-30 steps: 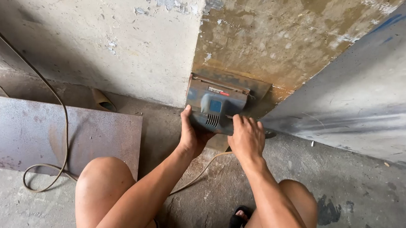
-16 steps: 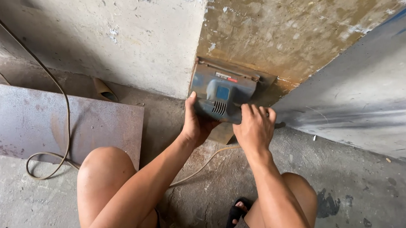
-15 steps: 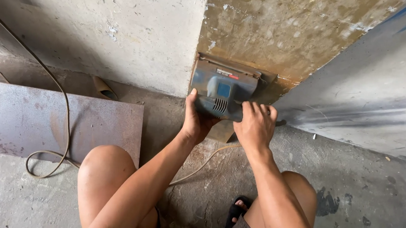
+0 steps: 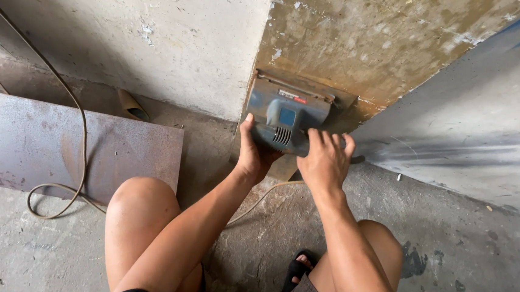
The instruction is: Using an electric sheet sander to smooth the surface and edges of a metal plate.
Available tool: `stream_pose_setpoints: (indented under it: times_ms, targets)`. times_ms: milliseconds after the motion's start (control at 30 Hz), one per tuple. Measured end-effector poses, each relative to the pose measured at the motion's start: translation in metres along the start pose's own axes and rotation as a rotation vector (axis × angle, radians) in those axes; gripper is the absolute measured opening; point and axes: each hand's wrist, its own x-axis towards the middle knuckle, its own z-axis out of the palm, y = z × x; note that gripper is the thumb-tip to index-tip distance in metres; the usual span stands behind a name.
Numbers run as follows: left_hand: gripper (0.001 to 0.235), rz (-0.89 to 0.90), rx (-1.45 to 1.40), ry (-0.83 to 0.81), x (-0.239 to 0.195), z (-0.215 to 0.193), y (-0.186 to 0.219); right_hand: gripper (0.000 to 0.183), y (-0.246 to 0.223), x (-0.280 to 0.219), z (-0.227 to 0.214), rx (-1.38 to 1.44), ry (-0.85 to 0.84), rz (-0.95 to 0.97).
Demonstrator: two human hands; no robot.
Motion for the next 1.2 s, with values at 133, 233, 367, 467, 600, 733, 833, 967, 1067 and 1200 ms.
stream_pose_setpoints:
  times_ms: [133,233,367,467,600,733,833,967,1067,1200]
  targets:
    - [0.111,0.005,0.007,0.024,0.012,-0.020,-0.007,0.047,0.001,-0.003,0.013,0.022,-0.069,-0.016]
    - [0.115,-0.004,0.009,-0.006,0.005,-0.012,0.002,0.055,-0.005,0.001,-0.002,0.038,-0.015,-0.050]
    - [0.112,0.029,0.012,0.012,0.008,-0.016,-0.001,0.053,-0.002,-0.002,0.013,0.016,-0.014,-0.033]
    - [0.111,0.016,0.001,0.032,0.014,-0.027,-0.009,0.051,0.004,-0.009,0.028,0.027,-0.068,-0.013]
    - [0.116,0.016,-0.005,-0.022,0.001,0.001,0.004,0.055,-0.001,0.001,-0.001,-0.016,0.109,-0.065]
    - [0.111,0.044,-0.023,0.020,0.003,-0.003,-0.003,0.049,-0.004,0.000,0.002,-0.062,0.158,-0.070]
    - [0.105,0.025,-0.052,0.077,0.008,-0.013,-0.011,0.065,-0.011,-0.003,0.002,-0.034,-0.061,0.020]
    - [0.110,0.036,-0.018,0.033,0.005,0.001,-0.001,0.038,-0.018,0.006,-0.016,-0.066,0.160,-0.014]
    - [0.111,0.045,-0.037,0.015,0.008,-0.004,-0.005,0.030,-0.013,0.004,-0.011,-0.101,0.238,-0.037]
    - [0.106,0.027,-0.049,0.071,0.009,-0.014,-0.009,0.024,-0.006,-0.006,0.012,-0.056,0.149,-0.049]
